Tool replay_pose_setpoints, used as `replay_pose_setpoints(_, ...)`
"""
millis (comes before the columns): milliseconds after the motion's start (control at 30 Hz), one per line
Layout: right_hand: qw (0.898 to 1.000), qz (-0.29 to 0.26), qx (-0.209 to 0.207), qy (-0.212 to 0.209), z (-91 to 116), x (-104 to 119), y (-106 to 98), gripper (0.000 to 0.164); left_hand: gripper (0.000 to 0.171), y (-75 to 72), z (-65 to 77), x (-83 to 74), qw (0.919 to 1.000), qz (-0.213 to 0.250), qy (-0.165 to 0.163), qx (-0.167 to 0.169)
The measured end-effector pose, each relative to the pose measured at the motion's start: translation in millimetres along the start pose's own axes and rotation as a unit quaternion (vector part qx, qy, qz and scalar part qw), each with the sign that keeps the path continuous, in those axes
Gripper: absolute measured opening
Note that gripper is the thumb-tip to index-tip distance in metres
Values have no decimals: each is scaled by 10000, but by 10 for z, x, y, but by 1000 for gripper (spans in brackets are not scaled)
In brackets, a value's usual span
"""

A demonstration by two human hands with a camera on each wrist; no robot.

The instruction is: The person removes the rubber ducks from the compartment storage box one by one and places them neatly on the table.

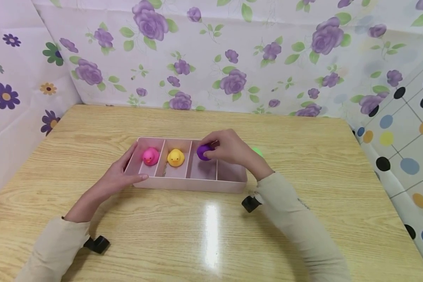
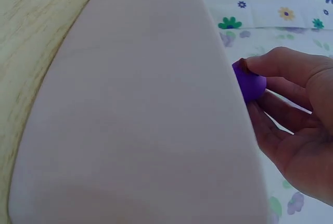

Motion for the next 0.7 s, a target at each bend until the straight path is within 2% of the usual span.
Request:
replay_pose_setpoints(333,9982,388,-28,-455,95,59,-41,27,106,7,2,-11,10000,31,8,17)
replay_pose_setpoints(700,9980,528,-302,-171,243,53,-217,27,106,9,3,-16,9999,119,47,63)
Point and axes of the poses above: each hand's wrist, its own z-axis away from the middle knuckle, its own y-axis out of the palm, x = y × z, the point moved 6 cm from there along -z, towards the middle knuckle, and after that the axes turned 12 degrees about -y, right-handed, at the moved point
